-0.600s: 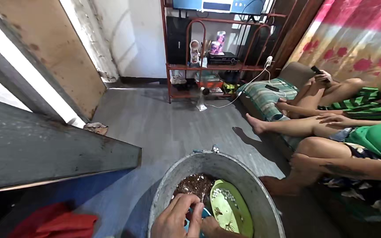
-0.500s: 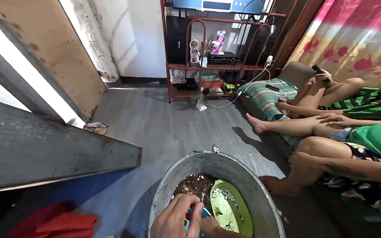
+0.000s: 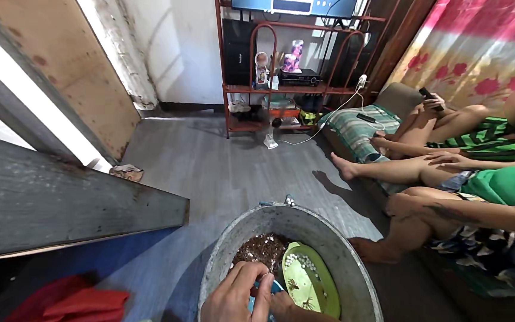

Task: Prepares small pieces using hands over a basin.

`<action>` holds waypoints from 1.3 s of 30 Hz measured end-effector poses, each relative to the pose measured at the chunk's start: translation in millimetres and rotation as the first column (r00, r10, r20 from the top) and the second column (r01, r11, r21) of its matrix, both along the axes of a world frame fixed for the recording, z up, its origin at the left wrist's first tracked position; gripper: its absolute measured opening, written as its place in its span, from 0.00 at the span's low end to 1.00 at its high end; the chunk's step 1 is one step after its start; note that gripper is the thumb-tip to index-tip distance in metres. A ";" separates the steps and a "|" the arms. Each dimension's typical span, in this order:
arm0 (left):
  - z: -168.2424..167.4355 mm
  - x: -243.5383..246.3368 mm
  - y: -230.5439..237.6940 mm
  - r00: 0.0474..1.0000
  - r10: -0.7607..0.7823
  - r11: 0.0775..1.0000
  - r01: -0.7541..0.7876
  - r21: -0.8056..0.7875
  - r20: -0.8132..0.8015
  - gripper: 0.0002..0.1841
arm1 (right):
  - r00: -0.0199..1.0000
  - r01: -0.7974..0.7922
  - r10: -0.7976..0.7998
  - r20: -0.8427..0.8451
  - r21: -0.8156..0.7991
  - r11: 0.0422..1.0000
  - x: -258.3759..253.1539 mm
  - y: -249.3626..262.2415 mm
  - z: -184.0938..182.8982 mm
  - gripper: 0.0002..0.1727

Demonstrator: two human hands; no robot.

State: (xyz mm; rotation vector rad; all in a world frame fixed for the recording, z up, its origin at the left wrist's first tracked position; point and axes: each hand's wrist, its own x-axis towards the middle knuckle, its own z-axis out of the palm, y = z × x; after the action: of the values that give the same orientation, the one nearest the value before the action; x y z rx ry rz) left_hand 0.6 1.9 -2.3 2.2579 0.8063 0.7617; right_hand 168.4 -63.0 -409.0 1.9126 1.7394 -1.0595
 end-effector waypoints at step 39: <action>9.2 160.4 0.7 0.877 -0.363 0.693 0.480 -0.538 0.315 0.28 | 0.007 0.996 0.018 -1.000 0.009 0.094 131.8 -68.5 393.7 0.11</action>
State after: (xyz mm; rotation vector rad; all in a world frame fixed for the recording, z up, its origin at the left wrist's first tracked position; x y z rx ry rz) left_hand 161.0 2.6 6.8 1.6555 0.3308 0.3979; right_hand 300.2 -131.5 -15.3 3.6999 1.9224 -2.3495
